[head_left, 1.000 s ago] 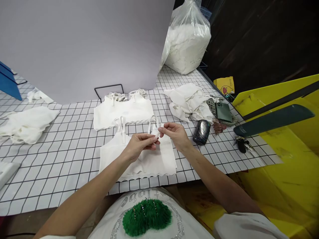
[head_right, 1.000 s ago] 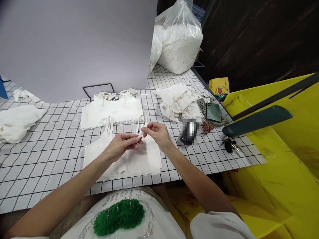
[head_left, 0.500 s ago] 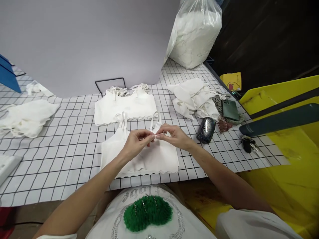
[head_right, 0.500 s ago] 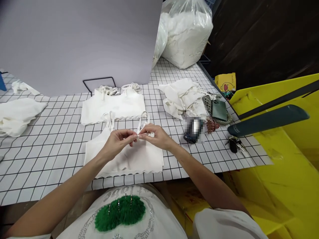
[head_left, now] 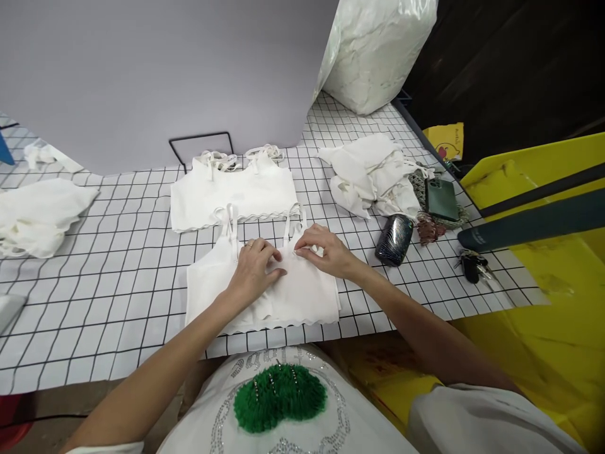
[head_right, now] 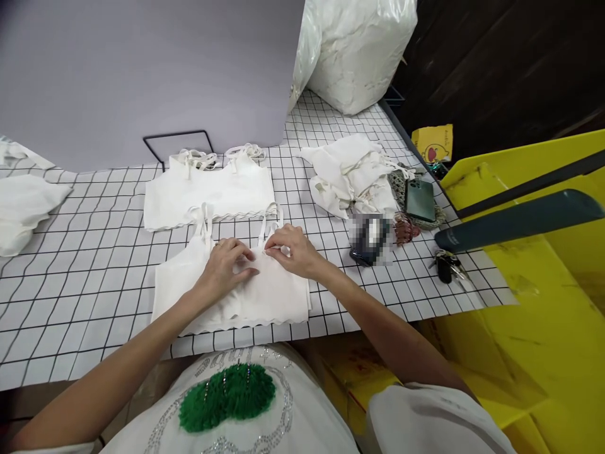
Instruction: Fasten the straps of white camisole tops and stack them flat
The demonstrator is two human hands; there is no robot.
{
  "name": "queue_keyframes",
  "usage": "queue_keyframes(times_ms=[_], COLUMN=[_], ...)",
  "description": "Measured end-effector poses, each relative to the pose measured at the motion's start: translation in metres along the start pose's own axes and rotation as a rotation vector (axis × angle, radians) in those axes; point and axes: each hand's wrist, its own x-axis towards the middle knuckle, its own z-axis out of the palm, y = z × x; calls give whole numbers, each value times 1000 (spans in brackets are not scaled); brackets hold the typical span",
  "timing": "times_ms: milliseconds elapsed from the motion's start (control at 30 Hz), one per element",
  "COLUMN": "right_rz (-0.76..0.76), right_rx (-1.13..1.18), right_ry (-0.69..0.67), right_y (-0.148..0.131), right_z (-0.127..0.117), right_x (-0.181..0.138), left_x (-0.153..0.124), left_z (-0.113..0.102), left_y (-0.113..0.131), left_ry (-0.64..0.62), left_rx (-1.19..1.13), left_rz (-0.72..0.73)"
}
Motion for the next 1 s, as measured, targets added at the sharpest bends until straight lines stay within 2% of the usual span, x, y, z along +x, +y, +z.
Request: queue_keyframes(times_ms=[133, 333, 700, 833, 1000], right_rz=[-46, -83, -132, -161, -177], right_rx=[-175, -194, -146, -123, -117], right_ry=[-108, -246, -381, -465, -494], right_y=[6, 14, 7, 3, 1], right_z=[-2, -3, -9, -13, -16], right_x=[4, 6, 5, 9, 15], left_x=[4, 6, 1, 2, 2], left_z=[1, 1, 13, 14, 13], left_y=[4, 11, 5, 3, 3], left_ry=[-55, -119, -60, -67, -83], left_rx=[34, -8, -108, -129, -165], left_rz=[20, -15, 23, 39, 41])
